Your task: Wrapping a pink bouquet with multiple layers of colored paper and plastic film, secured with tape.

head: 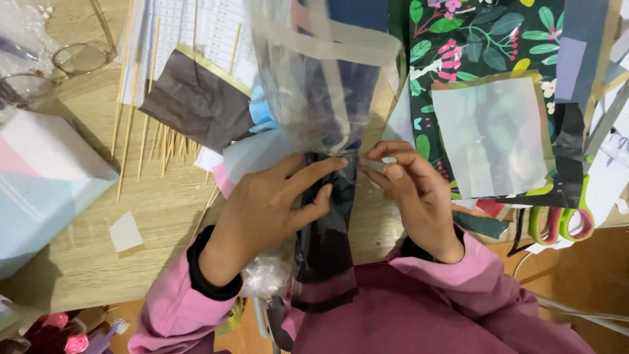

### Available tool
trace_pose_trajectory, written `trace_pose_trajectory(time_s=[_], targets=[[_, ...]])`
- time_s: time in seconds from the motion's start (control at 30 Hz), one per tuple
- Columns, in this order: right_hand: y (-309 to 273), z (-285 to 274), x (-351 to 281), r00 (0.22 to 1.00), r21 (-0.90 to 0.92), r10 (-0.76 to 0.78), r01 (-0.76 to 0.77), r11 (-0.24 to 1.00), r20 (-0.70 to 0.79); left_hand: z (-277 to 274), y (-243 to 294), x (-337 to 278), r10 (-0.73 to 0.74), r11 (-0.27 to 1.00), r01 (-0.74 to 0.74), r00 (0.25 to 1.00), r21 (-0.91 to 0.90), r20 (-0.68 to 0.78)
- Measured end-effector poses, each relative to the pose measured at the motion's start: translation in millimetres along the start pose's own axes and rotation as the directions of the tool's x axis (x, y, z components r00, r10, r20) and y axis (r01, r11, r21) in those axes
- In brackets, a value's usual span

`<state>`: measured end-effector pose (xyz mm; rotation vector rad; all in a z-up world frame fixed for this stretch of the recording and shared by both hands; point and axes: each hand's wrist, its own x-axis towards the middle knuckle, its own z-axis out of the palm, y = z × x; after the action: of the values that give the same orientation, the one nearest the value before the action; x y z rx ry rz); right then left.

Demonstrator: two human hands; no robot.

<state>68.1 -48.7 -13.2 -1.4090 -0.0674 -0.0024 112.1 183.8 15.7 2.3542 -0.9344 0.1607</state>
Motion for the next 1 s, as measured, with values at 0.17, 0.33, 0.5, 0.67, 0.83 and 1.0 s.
trace_pose_trajectory(time_s=[0.17,0.33,0.5,0.67,0.83,1.0], targets=[[8.6,-5.0,0.6,0.999,0.171,0.036,-0.033,0.985,-0.01,6.7,-7.7,-4.8,0.049,0.994,-0.051,0.999,0.092,0.024],[10.6,-5.6,-2.7,0.999,0.285,0.047,-0.041,0.958,-0.015,4.7,-8.2,-1.9,0.007,0.999,0.001,0.991,-0.054,0.136],[-12.6,-40.5,-5.9,0.997,0.53,0.078,-0.051,0.846,-0.028,-16.1,-17.1,0.3,-0.121,0.99,0.128,0.988,-0.06,0.098],[-25.3,-25.3,-10.4,0.985,0.065,-0.171,0.169,0.983,0.036,-11.6,-18.3,1.8,-0.065,0.997,0.067,0.997,-0.041,0.039],[-8.4,-13.8,-13.4,0.981,-0.183,-0.195,0.196,0.963,0.02,-17.1,-7.6,3.5,-0.07,0.996,0.074,0.994,-0.043,0.086],[-16.0,-29.7,-23.5,0.979,-0.397,-0.179,0.126,0.909,-0.099,-54.3,19.6,-11.5,-0.155,0.986,0.163,0.976,-0.042,0.155]])
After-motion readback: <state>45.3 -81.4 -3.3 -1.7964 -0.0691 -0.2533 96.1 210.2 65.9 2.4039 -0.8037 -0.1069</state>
